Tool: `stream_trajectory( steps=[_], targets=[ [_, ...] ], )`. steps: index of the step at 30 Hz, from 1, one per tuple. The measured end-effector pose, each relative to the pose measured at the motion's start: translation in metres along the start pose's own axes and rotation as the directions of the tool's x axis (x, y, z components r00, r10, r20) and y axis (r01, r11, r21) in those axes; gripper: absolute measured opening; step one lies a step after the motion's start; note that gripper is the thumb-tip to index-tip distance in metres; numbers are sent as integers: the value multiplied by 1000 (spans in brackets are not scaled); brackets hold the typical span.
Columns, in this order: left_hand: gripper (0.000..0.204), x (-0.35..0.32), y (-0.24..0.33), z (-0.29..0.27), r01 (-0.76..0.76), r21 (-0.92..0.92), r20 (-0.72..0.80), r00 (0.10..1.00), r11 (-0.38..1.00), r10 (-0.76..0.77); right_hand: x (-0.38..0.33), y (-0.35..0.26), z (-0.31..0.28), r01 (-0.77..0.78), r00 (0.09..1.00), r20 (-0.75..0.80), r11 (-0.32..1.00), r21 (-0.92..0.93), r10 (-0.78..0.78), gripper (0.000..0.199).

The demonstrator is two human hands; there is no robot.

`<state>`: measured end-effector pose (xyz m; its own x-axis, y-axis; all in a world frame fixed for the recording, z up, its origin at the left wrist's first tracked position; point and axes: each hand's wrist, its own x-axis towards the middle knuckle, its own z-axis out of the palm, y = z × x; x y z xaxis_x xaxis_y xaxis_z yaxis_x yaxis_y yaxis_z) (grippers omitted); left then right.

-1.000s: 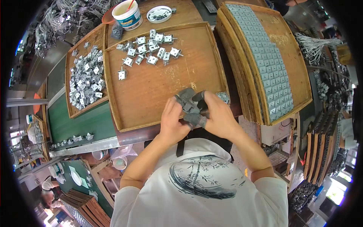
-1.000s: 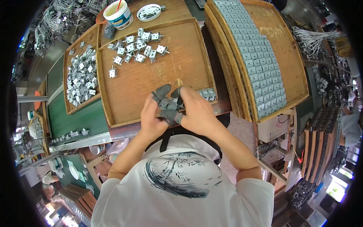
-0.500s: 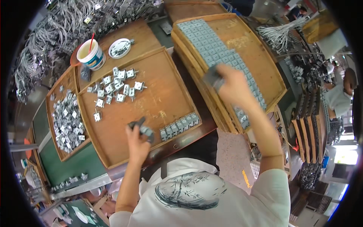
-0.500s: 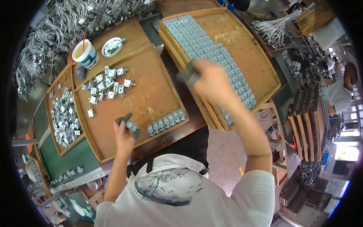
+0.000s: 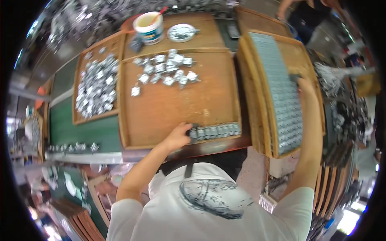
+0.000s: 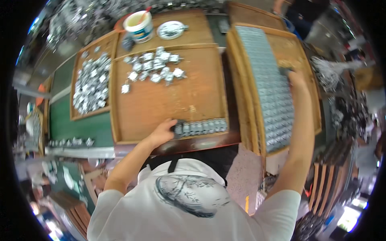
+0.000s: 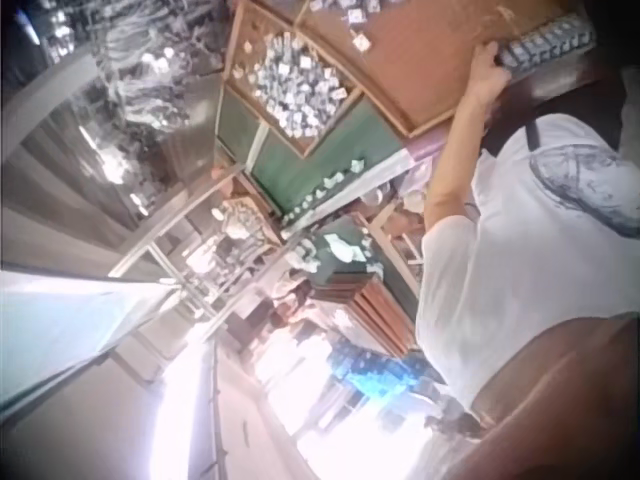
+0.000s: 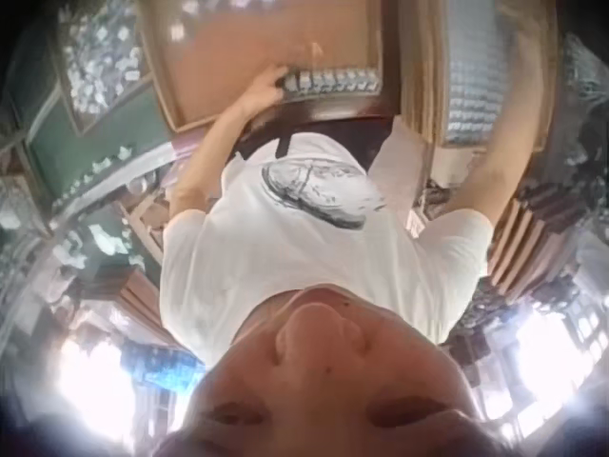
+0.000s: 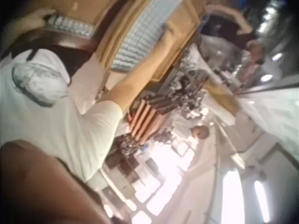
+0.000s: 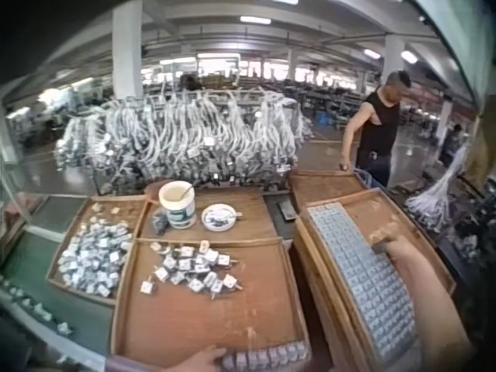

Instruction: Organizing small electronic components from a bulk wooden tray into a compartmentalized organizer tray.

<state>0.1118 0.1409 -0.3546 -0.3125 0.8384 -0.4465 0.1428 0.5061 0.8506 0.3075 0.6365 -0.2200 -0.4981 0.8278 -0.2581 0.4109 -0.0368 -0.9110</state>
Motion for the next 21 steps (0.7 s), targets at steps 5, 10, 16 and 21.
stream_trajectory(
  steps=[5, 10, 16, 21],
  targets=[
    [48, -1, -24, -34, -336, -78, -355, 889, 938, 289, -16, -18, 7, 175, 966, -197, 984, 35, -165, 29],
    [37, -11, -9, -123, 235, 521, -818, 412, 820, 401, -87, -53, 46, 311, 951, -35, 944, 107, -309, 29],
    [34, 12, -37, -148, 560, 166, -950, 311, 812, -21, -193, -34, 139, 292, 947, 39, 903, 315, -320, 27],
    [34, 24, -50, -146, 408, 44, -990, 138, 912, -14, -233, 11, 189, 214, 940, 169, 897, 387, -297, 27]
  ],
)
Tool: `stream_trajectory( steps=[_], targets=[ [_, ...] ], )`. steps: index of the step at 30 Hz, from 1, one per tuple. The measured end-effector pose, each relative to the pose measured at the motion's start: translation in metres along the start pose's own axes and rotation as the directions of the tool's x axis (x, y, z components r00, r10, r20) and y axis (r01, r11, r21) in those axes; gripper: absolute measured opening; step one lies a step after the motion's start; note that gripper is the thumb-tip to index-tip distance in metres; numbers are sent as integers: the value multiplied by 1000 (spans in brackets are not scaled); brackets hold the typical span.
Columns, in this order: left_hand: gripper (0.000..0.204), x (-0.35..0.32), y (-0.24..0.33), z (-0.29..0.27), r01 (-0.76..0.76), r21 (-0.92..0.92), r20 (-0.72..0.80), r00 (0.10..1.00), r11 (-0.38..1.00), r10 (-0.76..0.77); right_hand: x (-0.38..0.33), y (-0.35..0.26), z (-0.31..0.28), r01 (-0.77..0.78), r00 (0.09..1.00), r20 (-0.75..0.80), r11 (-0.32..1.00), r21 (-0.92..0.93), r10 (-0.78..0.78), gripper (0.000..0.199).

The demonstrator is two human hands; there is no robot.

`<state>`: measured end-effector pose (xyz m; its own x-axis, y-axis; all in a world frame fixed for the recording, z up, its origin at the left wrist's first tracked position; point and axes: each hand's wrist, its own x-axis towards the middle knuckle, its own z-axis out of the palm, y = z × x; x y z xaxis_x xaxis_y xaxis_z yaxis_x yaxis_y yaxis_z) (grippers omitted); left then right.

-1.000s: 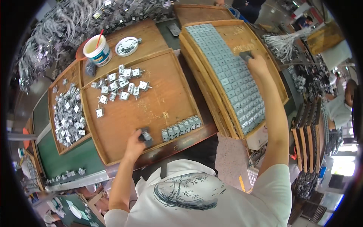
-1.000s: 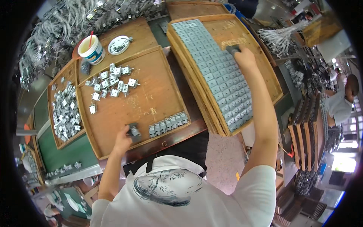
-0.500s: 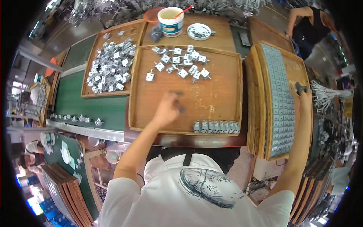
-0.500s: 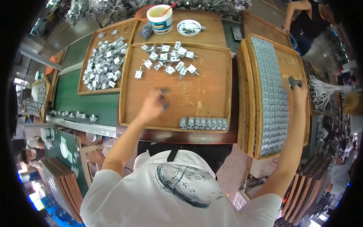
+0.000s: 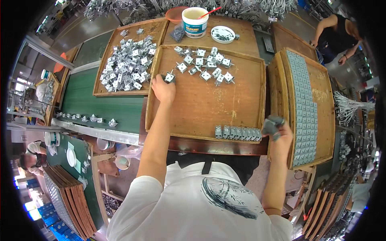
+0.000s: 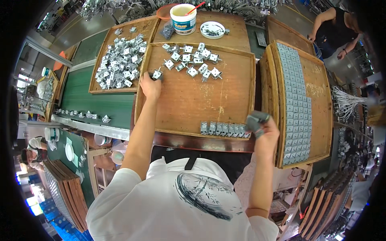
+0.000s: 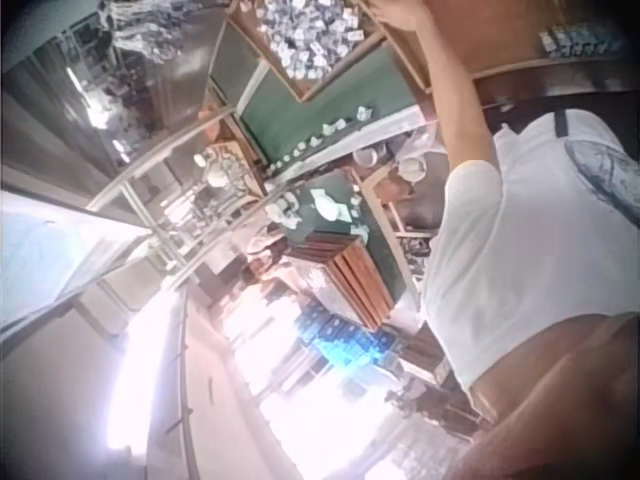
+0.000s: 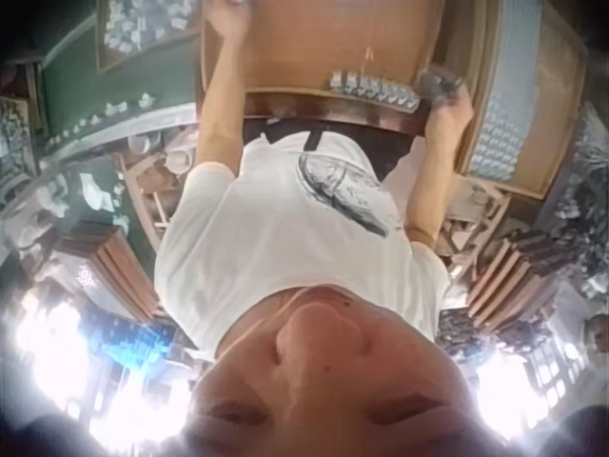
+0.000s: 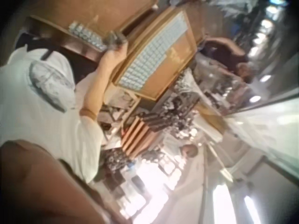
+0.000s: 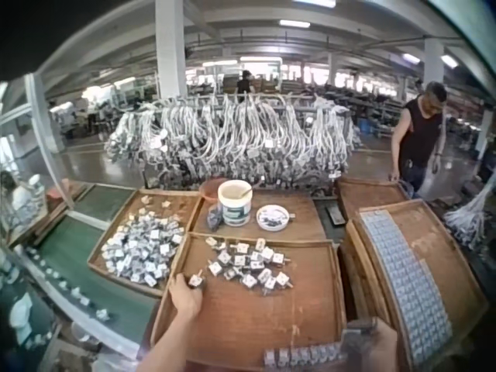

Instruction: Organizing small electronic components from a bulk wooden tray into a compartmentalized organizer tray.

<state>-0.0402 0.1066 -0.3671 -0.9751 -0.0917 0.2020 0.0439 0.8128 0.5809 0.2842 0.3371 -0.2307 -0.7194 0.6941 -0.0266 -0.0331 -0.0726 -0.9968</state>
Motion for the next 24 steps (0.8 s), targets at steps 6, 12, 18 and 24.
stream_trajectory(
  steps=[6, 12, 18, 24],
  targets=[
    [27, -15, -25, -27, 531, -841, 530, 847, 107, -38, -13, 17, 18, -116, 993, 7, 991, 73, 116, 21],
    [35, -57, 24, -111, 621, -764, 585, 781, -176, 216, -22, 23, 32, -107, 991, 89, 990, 96, 99, 24],
    [48, -92, 41, -137, 545, -835, 525, 748, 76, 406, -27, 17, 59, -46, 983, 181, 992, 118, 25, 35],
    [48, -126, 59, -150, 621, -760, 616, 597, 191, 513, -39, -17, 68, 171, 927, 375, 908, -383, -16, 31]
  ],
)
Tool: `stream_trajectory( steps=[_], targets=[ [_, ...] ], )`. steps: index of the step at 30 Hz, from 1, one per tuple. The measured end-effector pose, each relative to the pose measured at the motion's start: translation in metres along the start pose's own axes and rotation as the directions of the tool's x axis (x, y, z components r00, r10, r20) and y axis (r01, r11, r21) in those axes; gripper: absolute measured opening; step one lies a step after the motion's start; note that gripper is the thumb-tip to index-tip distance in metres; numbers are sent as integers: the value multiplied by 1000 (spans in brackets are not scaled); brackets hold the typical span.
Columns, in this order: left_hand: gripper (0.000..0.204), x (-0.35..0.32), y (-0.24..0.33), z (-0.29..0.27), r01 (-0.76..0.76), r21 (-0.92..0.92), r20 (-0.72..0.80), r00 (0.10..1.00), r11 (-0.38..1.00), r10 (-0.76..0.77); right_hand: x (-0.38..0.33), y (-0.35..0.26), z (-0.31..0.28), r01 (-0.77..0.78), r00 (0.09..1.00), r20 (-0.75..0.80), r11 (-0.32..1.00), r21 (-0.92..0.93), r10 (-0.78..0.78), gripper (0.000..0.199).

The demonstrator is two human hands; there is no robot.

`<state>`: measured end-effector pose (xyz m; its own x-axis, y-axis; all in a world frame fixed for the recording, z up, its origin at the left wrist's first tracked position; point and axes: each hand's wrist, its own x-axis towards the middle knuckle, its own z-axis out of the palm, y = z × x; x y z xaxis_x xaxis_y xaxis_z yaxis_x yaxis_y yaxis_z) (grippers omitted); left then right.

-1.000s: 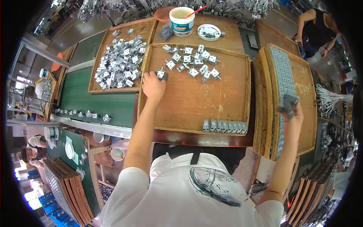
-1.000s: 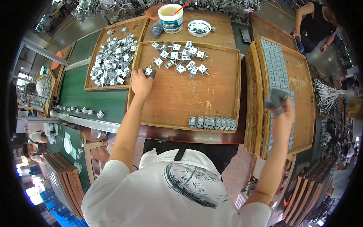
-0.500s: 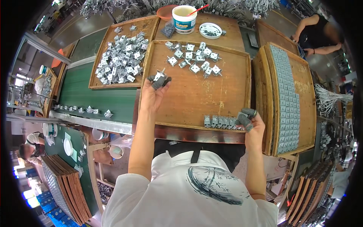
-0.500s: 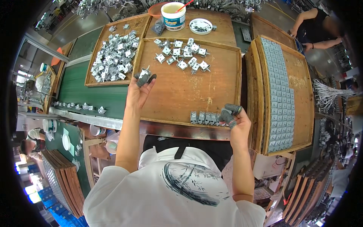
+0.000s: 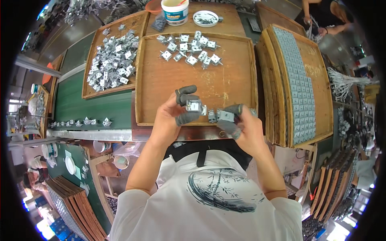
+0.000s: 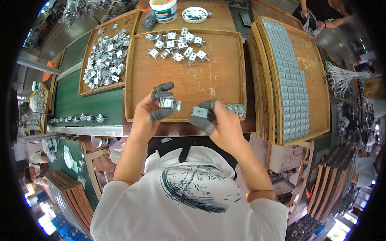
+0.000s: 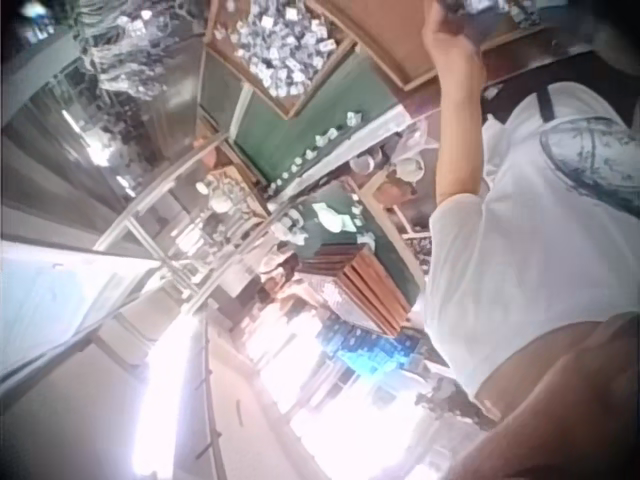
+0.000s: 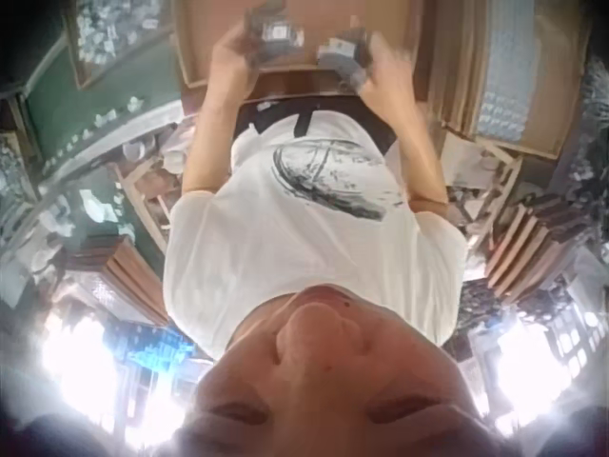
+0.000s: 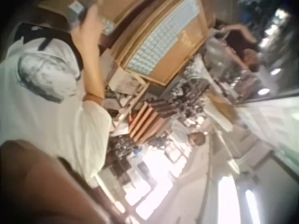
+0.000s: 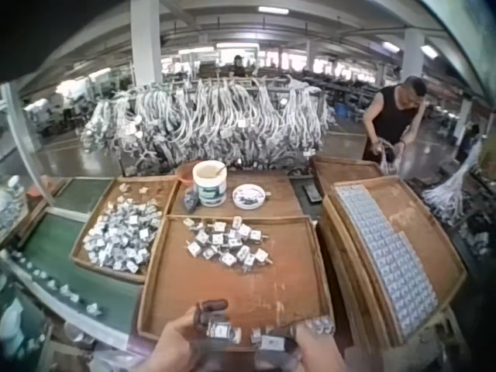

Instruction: Organizing small electronic components from a bulk wooden tray into a compartmentalized organizer tray.

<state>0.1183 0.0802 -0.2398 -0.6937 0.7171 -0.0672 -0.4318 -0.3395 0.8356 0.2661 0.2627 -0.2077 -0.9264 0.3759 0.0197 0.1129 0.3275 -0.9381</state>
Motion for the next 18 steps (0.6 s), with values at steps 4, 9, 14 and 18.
stream_trajectory(
  steps=[4, 9, 14, 18],
  targets=[
    [35, -11, -3, 12, -37, 216, 54, 998, 976, 25, 8, -13, -1, 239, 969, 42, 887, -395, -242, 30],
    [35, -17, -2, 26, 137, 212, 44, 988, 968, -150, 9, -14, 0, 299, 951, 83, 817, -493, -298, 23],
    [38, -17, -17, 31, 140, 252, 42, 987, 958, -155, 7, -8, -3, 328, 941, 110, 784, -528, -320, 22],
    [39, -17, -38, 38, 104, 291, 3, 994, 951, -110, 7, 17, 0, 361, 923, 114, 724, -587, -367, 24]
  ],
)
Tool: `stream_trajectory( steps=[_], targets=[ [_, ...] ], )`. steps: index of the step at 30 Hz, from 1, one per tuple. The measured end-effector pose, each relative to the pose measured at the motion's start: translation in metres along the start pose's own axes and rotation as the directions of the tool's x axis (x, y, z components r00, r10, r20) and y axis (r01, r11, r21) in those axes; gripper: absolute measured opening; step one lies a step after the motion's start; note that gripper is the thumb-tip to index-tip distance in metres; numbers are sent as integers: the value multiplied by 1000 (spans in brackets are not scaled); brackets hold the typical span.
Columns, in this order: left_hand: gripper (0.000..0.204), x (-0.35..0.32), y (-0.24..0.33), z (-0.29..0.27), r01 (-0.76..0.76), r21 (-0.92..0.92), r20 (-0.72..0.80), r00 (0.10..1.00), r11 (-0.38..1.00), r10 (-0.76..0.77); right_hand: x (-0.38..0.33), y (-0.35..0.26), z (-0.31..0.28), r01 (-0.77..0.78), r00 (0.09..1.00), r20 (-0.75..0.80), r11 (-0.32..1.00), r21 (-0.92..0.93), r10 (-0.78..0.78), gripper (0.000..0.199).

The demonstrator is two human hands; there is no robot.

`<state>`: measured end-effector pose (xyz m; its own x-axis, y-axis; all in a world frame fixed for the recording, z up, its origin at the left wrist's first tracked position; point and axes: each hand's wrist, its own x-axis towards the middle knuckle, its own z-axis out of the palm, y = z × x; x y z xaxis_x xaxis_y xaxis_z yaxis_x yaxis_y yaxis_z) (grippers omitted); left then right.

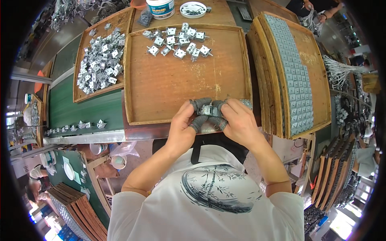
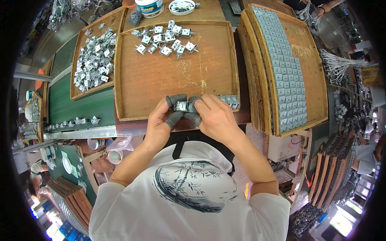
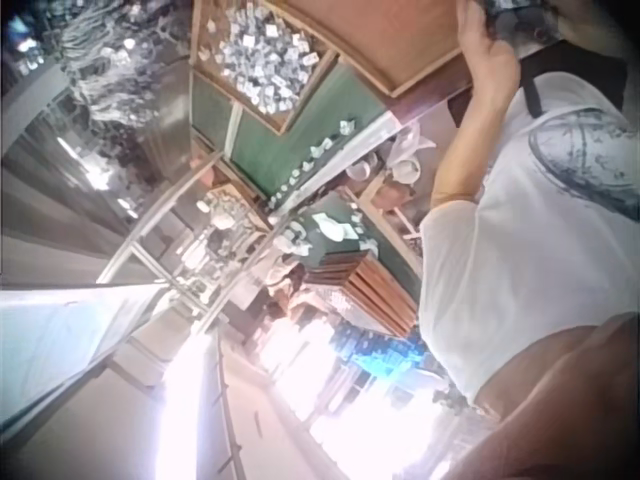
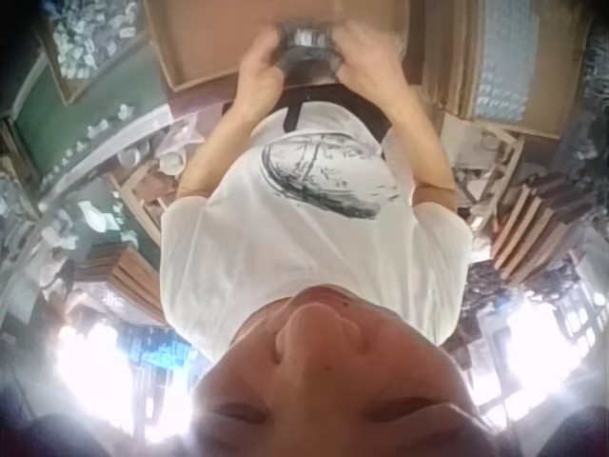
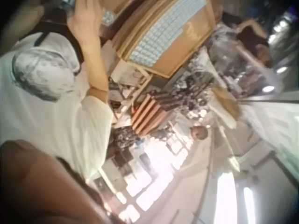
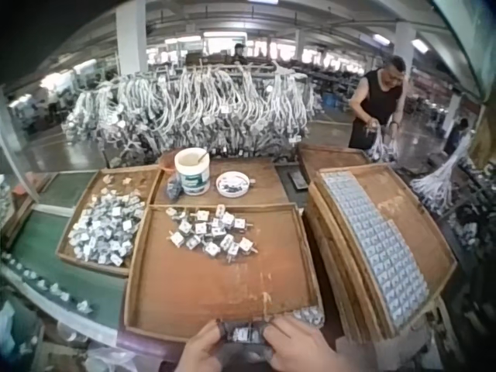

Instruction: Organizing small electronic components from a bulk wooden tray into a compartmentalized organizer tray.

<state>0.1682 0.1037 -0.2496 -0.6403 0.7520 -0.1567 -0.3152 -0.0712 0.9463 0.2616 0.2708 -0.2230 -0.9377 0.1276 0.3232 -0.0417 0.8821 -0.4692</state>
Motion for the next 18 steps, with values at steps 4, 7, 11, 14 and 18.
stream_trajectory(
  steps=[4, 7, 11, 14, 18],
  targets=[
    [49, 4, -10, 8, -76, 205, -22, 996, 976, 83, -10, 14, 22, 17, 1000, -22, 999, -29, -17, 25],
    [58, 3, -6, 14, -89, 373, -35, 993, 924, 109, -10, 7, 29, -41, 992, -115, 999, 11, 42, 25],
    [66, 9, -16, 6, -297, 700, 59, 931, 650, 361, -14, -3, 24, -161, 986, -26, 978, 130, 165, 30],
    [62, 14, -16, 2, -383, 538, 122, 917, 751, 380, -9, 3, 12, -267, 962, 124, 933, 242, 243, 37],
    [58, 16, -13, 7, -412, 524, 193, 910, 746, 367, -12, 16, 10, -368, 917, 306, 839, 401, 256, 43]
  ],
)
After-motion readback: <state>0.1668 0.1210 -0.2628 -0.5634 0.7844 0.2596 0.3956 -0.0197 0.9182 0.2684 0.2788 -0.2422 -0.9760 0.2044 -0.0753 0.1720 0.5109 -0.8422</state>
